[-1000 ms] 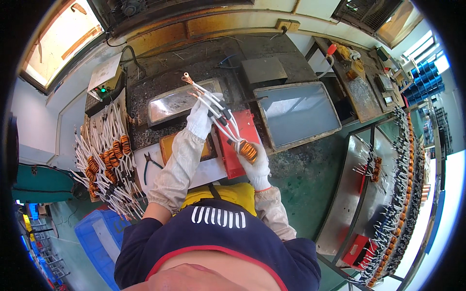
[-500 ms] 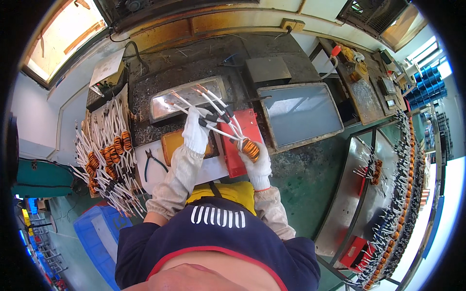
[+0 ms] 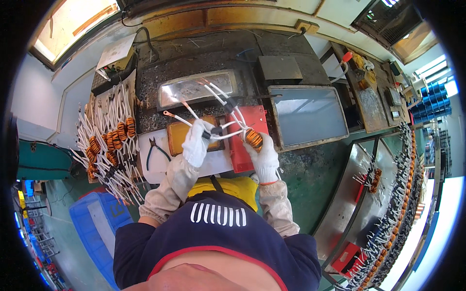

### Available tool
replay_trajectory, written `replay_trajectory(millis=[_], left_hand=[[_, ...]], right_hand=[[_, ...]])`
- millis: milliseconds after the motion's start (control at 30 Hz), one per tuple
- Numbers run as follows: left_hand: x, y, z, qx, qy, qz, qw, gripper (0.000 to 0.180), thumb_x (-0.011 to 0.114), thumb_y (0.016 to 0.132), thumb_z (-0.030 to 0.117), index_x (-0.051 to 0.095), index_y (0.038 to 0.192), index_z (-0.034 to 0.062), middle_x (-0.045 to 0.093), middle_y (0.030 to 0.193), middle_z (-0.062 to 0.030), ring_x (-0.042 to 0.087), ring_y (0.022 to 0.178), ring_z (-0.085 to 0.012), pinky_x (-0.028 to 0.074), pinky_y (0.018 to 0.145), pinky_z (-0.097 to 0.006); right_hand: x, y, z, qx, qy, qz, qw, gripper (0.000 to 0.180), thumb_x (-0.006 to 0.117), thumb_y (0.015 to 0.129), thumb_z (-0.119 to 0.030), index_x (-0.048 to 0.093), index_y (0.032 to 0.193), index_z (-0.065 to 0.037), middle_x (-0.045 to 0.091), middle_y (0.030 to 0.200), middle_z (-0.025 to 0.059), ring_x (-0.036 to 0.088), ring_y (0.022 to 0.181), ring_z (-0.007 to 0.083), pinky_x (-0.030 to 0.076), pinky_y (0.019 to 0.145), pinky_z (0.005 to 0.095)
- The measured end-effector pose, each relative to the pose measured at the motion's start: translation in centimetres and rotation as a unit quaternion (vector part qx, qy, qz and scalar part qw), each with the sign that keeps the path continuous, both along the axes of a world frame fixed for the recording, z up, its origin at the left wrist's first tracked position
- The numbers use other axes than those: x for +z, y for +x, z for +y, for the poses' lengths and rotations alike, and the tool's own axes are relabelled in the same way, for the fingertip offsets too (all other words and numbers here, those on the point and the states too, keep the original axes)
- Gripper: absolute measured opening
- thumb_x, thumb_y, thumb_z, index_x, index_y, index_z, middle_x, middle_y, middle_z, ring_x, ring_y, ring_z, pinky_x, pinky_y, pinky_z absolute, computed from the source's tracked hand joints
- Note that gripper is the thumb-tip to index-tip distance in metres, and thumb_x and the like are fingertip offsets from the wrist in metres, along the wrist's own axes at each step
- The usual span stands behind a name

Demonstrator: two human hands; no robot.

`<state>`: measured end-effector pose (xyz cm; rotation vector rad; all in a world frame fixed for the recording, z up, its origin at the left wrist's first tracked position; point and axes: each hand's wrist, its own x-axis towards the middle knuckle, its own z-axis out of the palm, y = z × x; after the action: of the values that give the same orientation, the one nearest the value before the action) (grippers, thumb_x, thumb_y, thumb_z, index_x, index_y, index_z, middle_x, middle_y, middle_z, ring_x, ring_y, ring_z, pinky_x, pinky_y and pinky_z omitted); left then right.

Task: The person repeatedly picks up a copper-wound electrical component, places it into a red fixture, and dips the white wire ends into a heated bath, producing visible steam. They then remove the component and hang it on a metal rack alongside other finished units.

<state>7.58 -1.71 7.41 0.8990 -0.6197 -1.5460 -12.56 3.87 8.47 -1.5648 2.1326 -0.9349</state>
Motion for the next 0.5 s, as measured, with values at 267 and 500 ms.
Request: replay_trajectory(millis=[267,500], left_hand=[[-2.3,2.0,-1.3,0.038,0.120,0.132,0.983,0.017,0.058,0.101,0.022,0.060,0.106,0.0060,0.062,0.088,-0.0059,0.065,0.078,-0.0191,0.059,0.074,-0.035],[-6.0,1.9,0.4,0.007,0.152,0.230,0.961,0.019,0.060,0.100,0.020,0.061,0.112,0.0059,0.066,0.093,-0.0085,0.067,0.086,-0.0217,0.059,0.078,-0.037]], right_hand=[[1.8,-0.3,-2.3,0.144,-0.002,0.083,0.986,0.055,0.074,0.084,-0.033,0.054,0.131,-0.012,0.064,0.115,0.0174,0.067,0.094,0.0386,0.055,0.077,0.0445],[3.2,-1.5,-2.8,0.242,0.065,0.140,0.958,0.057,0.072,0.085,-0.021,0.051,0.138,-0.024,0.063,0.112,0.0141,0.066,0.095,0.0376,0.055,0.076,0.0431]])
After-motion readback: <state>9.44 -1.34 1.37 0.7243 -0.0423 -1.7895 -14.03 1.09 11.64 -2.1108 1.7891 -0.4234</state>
